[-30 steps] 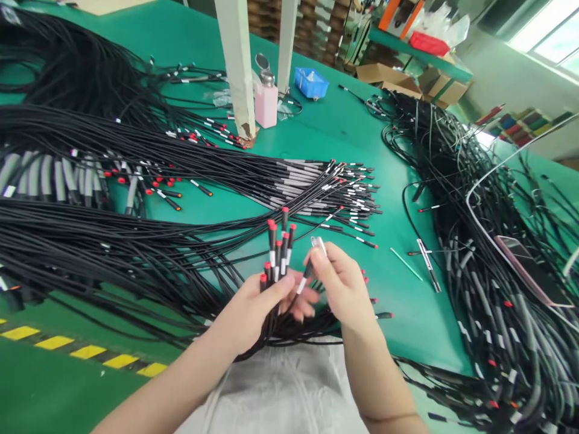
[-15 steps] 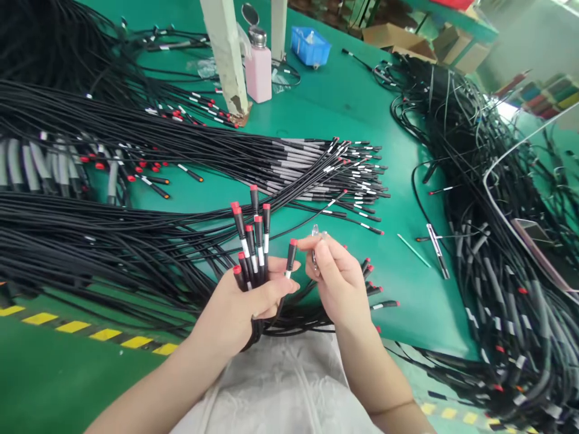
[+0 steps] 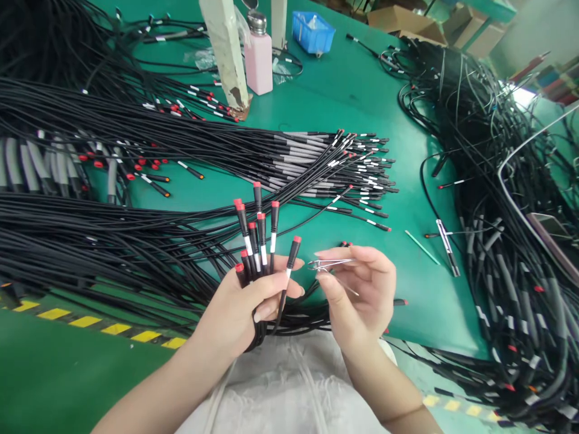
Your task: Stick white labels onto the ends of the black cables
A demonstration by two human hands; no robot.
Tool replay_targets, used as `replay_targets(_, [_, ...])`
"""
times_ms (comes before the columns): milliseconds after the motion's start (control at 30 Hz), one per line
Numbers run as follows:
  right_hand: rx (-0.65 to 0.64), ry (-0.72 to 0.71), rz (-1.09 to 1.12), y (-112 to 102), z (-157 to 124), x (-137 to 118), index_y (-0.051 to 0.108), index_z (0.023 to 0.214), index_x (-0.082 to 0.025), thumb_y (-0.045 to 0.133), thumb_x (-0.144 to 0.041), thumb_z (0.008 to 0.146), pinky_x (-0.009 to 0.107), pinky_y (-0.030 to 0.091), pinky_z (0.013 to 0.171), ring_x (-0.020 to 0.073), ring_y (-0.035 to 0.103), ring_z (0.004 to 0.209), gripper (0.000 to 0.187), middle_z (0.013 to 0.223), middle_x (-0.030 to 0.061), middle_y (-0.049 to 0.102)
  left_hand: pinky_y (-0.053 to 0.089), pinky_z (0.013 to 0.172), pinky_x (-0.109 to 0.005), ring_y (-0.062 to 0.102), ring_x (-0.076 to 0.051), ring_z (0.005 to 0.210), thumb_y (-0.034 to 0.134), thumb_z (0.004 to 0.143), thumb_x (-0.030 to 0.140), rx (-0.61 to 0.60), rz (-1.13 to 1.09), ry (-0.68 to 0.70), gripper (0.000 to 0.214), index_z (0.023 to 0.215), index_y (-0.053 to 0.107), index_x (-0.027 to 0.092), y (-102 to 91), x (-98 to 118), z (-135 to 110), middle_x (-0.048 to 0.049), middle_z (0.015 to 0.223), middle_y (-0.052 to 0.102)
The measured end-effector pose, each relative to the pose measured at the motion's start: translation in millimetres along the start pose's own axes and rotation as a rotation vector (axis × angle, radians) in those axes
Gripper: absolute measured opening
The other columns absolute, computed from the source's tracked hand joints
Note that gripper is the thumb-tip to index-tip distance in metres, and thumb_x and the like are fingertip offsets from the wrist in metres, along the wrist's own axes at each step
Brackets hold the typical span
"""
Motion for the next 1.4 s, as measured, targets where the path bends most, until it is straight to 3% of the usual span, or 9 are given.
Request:
replay_targets(100, [-0.022, -0.047, -0.021, 8, -2, -4, 0.054, 0.125, -0.026, 0.068, -0.011, 0.092, 0.033, 0.065, 0.073, 0.0166, 0.074, 0.087, 0.039, 0.104, 0.0048, 0.075, 0.02, 0.042, -0.019, 0.029, -0.002, 0.039, 0.079, 0.072, 0.025, -0.067, -0.004, -0.001, 0.01, 0.074, 0.077, 0.015, 4.5, -2, 2, 0.0005, 0.055, 0.064])
replay_targets(300, [-0.047, -0.151, -0.115, 19, -7, -9, 0.05, 0.119, -0.027, 0.066, -0.008, 0.093, 0.038, 0.065, 0.078, 0.0186, 0.073, 0.095, 0.036, 0.105, 0.0061, 0.073, 0.023, 0.044, -0.017, 0.028, -0.003, 0.04, 0.073, 0.081, 0.028, -0.162, 0.03, 0.0, 0.023, 0.063, 0.074, 0.014, 8.1, -7, 5, 0.0073, 0.041, 0.038])
replay_targets(533, [-0.06, -0.236, -0.248, 17, -11, -13, 0.049, 0.121, -0.027, 0.067, -0.01, 0.091, 0.04, 0.063, 0.075, 0.0209, 0.072, 0.092, 0.039, 0.105, 0.0075, 0.074, 0.024, 0.042, -0.017, 0.035, -0.001, 0.04, 0.079, 0.073, 0.018, -0.093, 0.022, 0.012, 0.004, 0.075, 0.077, 0.015, 3.9, -4, 4, -0.0005, 0.062, 0.068])
replay_targets(767, [-0.087, -0.238, -0.263, 15, -11, -11, 0.05, 0.117, -0.026, 0.07, -0.006, 0.087, 0.041, 0.057, 0.077, 0.0223, 0.07, 0.092, 0.04, 0.107, 0.0077, 0.076, 0.021, 0.04, -0.018, 0.034, -0.002, 0.039, 0.08, 0.072, 0.023, -0.075, 0.03, 0.016, 0.01, 0.075, 0.074, 0.016, 3.0, -3, 5, 0.0003, 0.058, 0.067])
replay_targets(900, [-0.101, -0.222, -0.315, 16, -9, -13, 0.052, 0.111, -0.025, 0.068, -0.009, 0.09, 0.04, 0.054, 0.073, 0.0221, 0.069, 0.088, 0.032, 0.102, 0.0071, 0.078, 0.02, 0.041, -0.019, 0.03, -0.003, 0.038, 0.082, 0.068, 0.025, -0.053, 0.051, 0.01, 0.014, 0.072, 0.072, 0.016, 0.5, -4, 5, 0.0028, 0.05, 0.06])
replay_targets(1000, [-0.11, -0.231, -0.365, 17, -6, -17, 0.052, 0.106, -0.025, 0.066, -0.01, 0.091, 0.039, 0.051, 0.068, 0.0214, 0.069, 0.081, 0.025, 0.095, 0.006, 0.079, 0.02, 0.041, -0.019, 0.03, -0.002, 0.038, 0.085, 0.066, 0.027, -0.061, 0.047, 0.017, 0.019, 0.074, 0.072, 0.015, 1.0, -5, 4, 0.0005, 0.054, 0.065])
replay_targets(1233, [-0.071, -0.222, -0.185, 14, -6, -14, 0.049, 0.114, -0.026, 0.065, -0.008, 0.092, 0.042, 0.059, 0.078, 0.0217, 0.074, 0.091, 0.033, 0.104, 0.0075, 0.077, 0.025, 0.042, -0.016, 0.036, -0.002, 0.042, 0.093, 0.062, 0.028, -0.018, -0.016, -0.004, 0.031, 0.084, 0.075, 0.015, -3.9, -5, 2, 0.0004, 0.058, 0.066])
replay_targets(1400, [-0.115, -0.274, -0.285, 20, -8, -21, 0.049, 0.114, -0.026, 0.065, -0.012, 0.093, 0.045, 0.056, 0.077, 0.023, 0.075, 0.086, 0.03, 0.102, 0.0087, 0.078, 0.022, 0.04, -0.015, 0.037, -0.004, 0.044, 0.094, 0.06, 0.028, -0.063, -0.028, -0.008, 0.033, 0.081, 0.073, 0.016, 1.6, -4, 2, 0.006, 0.055, 0.053])
Point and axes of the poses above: each hand's wrist, its own z-axis towards the middle knuckle, its own y-axis out of the palm, x = y × z, the point moved 10 cm from there along z, towards the middle knuckle
